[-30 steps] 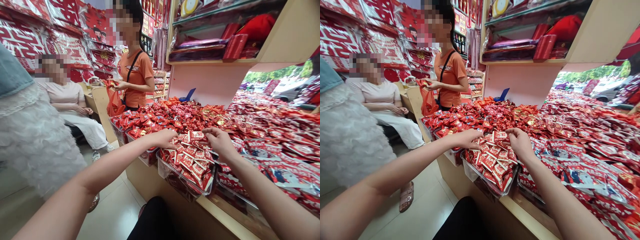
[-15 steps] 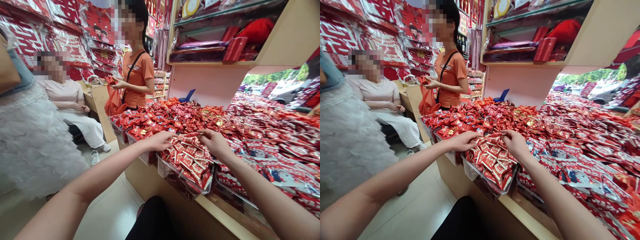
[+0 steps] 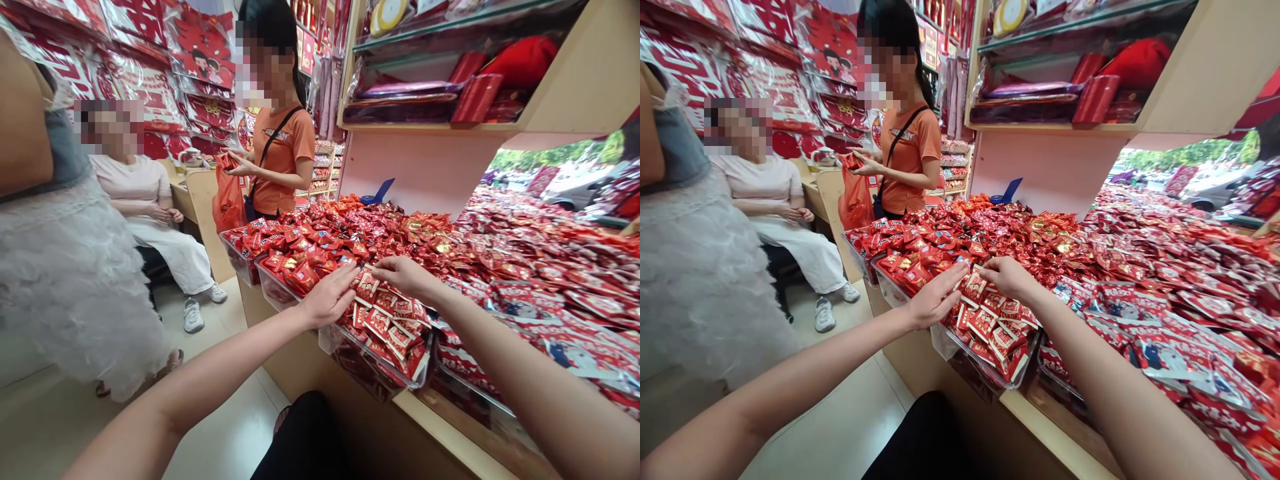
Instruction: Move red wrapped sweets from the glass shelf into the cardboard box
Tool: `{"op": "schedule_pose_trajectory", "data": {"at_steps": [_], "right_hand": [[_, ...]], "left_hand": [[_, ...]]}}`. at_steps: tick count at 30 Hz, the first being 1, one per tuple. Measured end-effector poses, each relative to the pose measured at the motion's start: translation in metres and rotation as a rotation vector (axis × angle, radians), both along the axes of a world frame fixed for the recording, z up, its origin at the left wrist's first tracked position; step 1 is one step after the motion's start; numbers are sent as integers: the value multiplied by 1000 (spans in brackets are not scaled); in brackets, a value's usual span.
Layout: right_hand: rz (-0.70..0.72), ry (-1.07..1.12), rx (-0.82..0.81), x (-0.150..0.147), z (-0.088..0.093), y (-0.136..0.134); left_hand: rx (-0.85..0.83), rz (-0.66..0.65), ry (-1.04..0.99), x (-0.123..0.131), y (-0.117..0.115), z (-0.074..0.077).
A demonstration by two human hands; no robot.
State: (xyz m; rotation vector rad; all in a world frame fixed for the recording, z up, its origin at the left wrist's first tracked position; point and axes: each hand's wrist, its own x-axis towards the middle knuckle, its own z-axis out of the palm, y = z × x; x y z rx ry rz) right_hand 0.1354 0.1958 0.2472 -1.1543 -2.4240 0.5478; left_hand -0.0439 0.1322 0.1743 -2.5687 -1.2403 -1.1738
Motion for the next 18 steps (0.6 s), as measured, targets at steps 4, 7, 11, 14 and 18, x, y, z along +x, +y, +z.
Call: {"op": "schedule_pose_trajectory", "data": {"at_steps": [4, 7, 11, 14, 18], "right_hand": [[-1, -80, 67, -9, -8, 0], [-52, -88, 184, -2, -7, -5], [-153, -64, 296, 26, -8, -25], [-140, -18, 337, 49, -20, -46], [-96, 56, 384, 65, -44, -70]], "left_hand": [[13, -10, 112, 4, 2, -3], [-24, -9, 168, 4, 3, -2], [-116, -10, 223, 4, 0, 3], [-187, 12, 260, 5, -1, 8], [-236, -3, 308, 4, -2, 14]]}}
